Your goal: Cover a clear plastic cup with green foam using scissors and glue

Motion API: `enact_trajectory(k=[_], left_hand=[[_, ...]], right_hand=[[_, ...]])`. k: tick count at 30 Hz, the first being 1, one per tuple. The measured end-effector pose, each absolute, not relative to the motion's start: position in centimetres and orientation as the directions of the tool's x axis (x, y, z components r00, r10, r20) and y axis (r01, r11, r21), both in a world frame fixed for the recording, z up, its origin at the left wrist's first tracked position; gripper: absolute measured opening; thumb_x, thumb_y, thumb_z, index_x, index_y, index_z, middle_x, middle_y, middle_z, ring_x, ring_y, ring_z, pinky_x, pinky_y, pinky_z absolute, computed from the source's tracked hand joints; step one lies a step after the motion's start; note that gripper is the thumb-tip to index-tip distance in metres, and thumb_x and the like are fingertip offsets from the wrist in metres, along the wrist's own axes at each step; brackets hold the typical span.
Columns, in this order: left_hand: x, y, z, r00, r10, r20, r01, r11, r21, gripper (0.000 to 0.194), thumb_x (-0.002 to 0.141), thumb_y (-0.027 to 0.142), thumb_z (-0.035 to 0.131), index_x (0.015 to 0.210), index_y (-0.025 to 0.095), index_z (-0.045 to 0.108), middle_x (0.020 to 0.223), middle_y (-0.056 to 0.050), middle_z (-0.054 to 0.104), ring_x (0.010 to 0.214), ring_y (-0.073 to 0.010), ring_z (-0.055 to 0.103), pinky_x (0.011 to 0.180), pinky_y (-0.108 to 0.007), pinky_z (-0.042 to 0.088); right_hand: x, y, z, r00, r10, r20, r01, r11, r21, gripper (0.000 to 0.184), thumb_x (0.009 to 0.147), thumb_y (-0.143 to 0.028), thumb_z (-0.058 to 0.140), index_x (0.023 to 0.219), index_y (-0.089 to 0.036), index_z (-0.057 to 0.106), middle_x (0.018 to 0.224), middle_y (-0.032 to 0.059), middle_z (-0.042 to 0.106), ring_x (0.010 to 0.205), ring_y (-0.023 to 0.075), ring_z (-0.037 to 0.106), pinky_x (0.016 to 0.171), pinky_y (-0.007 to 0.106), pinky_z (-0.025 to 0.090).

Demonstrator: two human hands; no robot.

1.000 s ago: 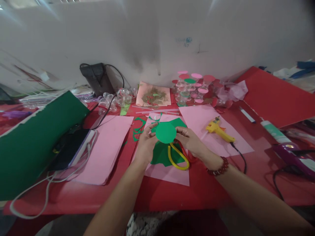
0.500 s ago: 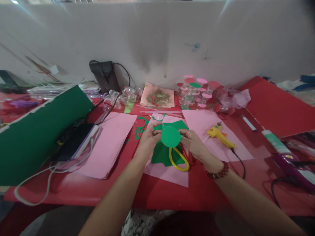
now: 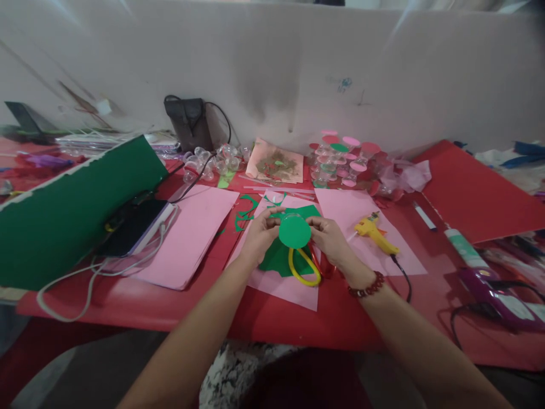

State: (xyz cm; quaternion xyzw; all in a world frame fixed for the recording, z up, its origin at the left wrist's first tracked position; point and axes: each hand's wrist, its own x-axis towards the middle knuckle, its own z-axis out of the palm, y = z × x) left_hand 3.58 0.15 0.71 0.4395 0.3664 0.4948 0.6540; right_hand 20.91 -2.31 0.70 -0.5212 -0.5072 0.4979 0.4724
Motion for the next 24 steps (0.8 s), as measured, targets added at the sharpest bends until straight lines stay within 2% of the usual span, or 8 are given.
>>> enact_trajectory(k=[7,15,21,24], left_hand=[[4.1,0.4,1.0,0.221,0.974,-0.046,-0.375,0.128,0.918,0.048,0.057,0.016,0.073,0.104,0.017,0.067,0.064,0.004,0.061,0.056,-0.01,0.056,0.058,-0.022,0.045],[5.2,-0.1,0.2,0.121,0.991,-0.061,-0.466,0.111,0.878,0.045,0.055,0.028,0.082,0.096,0.015,0.068,0.066,0.001,0.067,0.057,-0.0122,0.06,0.058,-0.024,0.048],[4.1,-0.5,-0.1,0.163,0.987,-0.009,-0.394,0.073,0.916,0.045,0.058,0.019,0.079,0.103,0.017,0.069,0.065,0.002,0.064,0.06,-0.011,0.059,0.062,-0.023,0.048],[3.5,-0.3,-0.2,0.179,0.984,0.002,-0.388,0.069,0.919,0.045,0.06,0.016,0.077,0.104,0.017,0.069,0.067,0.002,0.065,0.06,-0.0113,0.06,0.061,-0.022,0.047]], right_hand=[[21.1,-2.1,0.4,0.0,1.0,-0.025,0.054,-0.025,-0.998,0.025,0.064,-0.042,0.072,0.068,-0.021,0.06,0.059,-0.004,0.055,0.059,0.0127,0.047,0.057,0.026,0.037],[21.3,-2.0,-0.2,0.057,0.997,0.053,0.139,0.044,-0.989,0.018,0.073,-0.037,0.059,0.064,-0.021,0.056,0.059,-0.0041,0.048,0.057,0.0117,0.042,0.056,0.025,0.036],[20.7,-2.2,0.6,0.028,0.995,0.1,0.103,0.097,-0.99,0.02,0.069,-0.038,0.058,0.061,-0.021,0.053,0.059,-0.0034,0.048,0.06,0.0125,0.042,0.056,0.025,0.036],[20.5,-2.3,0.7,0.013,0.995,0.095,0.142,0.092,-0.986,0.021,0.069,-0.038,0.058,0.059,-0.02,0.053,0.057,-0.0041,0.045,0.058,0.0114,0.039,0.054,0.024,0.033]])
